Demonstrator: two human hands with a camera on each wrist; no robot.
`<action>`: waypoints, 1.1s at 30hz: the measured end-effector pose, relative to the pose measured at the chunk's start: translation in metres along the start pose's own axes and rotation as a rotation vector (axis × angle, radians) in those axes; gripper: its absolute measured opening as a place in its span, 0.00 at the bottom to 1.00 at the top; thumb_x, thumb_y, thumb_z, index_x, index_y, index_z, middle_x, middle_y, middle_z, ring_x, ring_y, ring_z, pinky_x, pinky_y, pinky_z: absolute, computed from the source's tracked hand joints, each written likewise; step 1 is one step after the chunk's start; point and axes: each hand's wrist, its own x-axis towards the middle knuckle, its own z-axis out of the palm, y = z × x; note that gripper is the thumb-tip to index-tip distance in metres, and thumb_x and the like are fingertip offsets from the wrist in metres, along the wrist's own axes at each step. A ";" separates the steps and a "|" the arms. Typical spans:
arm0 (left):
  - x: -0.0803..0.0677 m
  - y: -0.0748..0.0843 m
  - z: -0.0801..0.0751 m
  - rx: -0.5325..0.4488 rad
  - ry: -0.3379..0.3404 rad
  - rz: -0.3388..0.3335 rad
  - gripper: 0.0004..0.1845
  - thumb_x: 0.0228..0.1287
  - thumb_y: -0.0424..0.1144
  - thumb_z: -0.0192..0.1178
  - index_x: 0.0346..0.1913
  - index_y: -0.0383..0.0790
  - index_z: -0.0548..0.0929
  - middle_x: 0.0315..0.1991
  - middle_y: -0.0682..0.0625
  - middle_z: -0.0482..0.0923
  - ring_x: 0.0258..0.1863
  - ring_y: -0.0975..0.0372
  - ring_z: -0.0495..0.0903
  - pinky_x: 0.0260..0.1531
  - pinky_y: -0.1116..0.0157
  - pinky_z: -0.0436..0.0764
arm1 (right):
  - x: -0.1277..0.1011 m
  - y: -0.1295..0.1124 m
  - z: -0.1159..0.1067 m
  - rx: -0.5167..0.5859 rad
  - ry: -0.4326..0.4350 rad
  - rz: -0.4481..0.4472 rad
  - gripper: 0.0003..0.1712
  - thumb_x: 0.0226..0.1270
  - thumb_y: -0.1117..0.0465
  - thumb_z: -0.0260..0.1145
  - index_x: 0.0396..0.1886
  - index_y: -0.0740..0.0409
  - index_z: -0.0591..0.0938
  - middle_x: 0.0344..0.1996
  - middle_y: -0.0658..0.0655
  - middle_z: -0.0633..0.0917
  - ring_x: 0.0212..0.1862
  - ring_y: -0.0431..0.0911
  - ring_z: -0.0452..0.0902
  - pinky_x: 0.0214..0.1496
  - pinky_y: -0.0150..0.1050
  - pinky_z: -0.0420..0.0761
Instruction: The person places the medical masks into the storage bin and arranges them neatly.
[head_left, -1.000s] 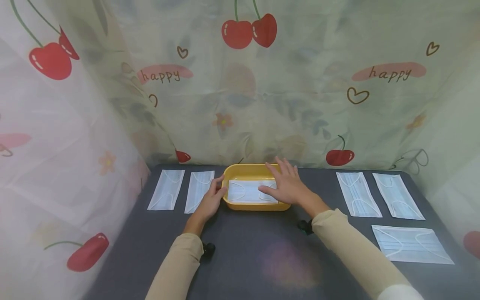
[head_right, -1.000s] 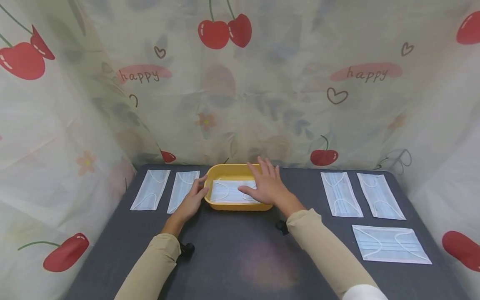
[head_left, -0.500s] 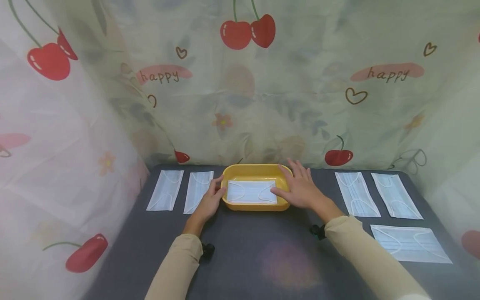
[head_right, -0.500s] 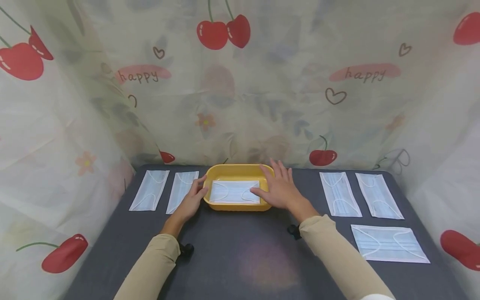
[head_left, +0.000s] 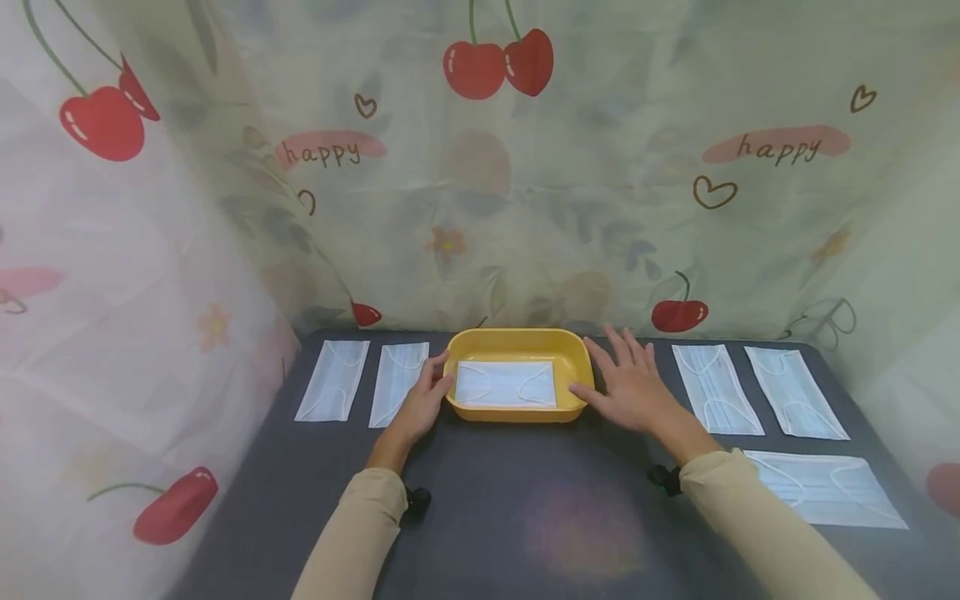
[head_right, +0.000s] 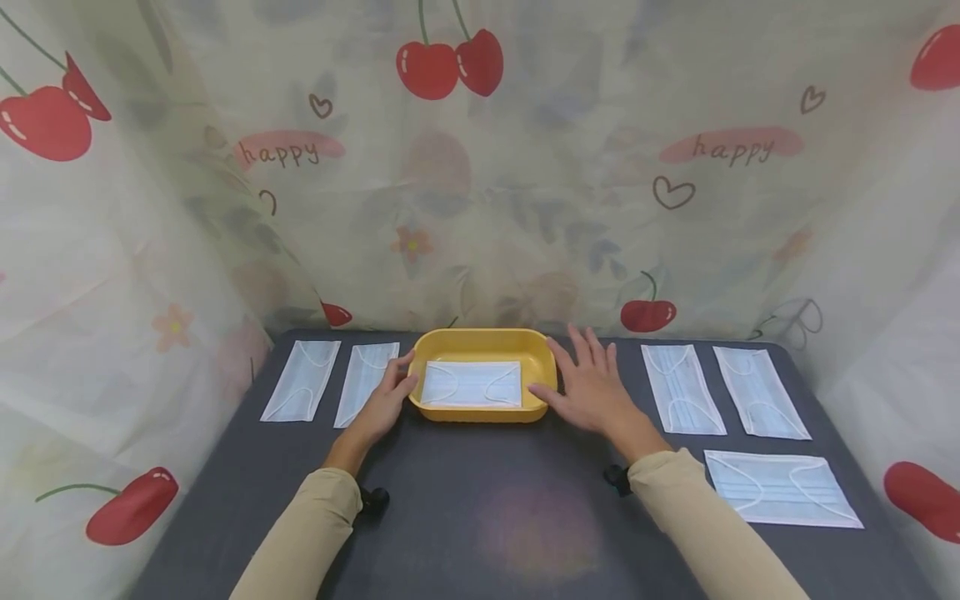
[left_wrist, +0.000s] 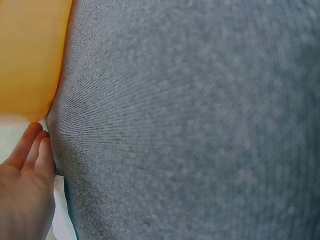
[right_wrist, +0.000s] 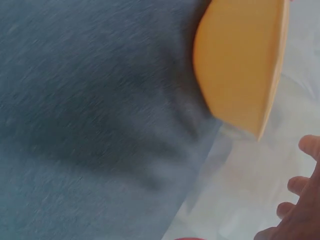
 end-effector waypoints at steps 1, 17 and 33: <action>0.000 0.000 0.000 0.001 0.000 -0.001 0.27 0.80 0.53 0.46 0.77 0.64 0.58 0.68 0.43 0.72 0.70 0.49 0.72 0.75 0.43 0.63 | -0.001 0.002 0.000 -0.008 0.002 0.002 0.51 0.69 0.27 0.55 0.82 0.49 0.57 0.83 0.66 0.47 0.82 0.70 0.36 0.77 0.75 0.37; 0.002 0.000 0.000 -0.011 -0.009 -0.004 0.27 0.81 0.53 0.46 0.77 0.62 0.58 0.69 0.43 0.72 0.70 0.49 0.71 0.75 0.43 0.64 | -0.020 0.035 0.003 -0.053 -0.041 0.082 0.53 0.69 0.22 0.46 0.84 0.44 0.48 0.83 0.66 0.39 0.81 0.73 0.27 0.73 0.80 0.32; 0.001 -0.001 0.000 -0.009 -0.008 -0.009 0.26 0.81 0.53 0.45 0.77 0.66 0.58 0.69 0.44 0.72 0.70 0.50 0.71 0.75 0.43 0.63 | -0.040 0.069 0.002 -0.032 -0.049 0.172 0.56 0.68 0.22 0.45 0.84 0.48 0.47 0.82 0.71 0.39 0.79 0.77 0.31 0.72 0.81 0.33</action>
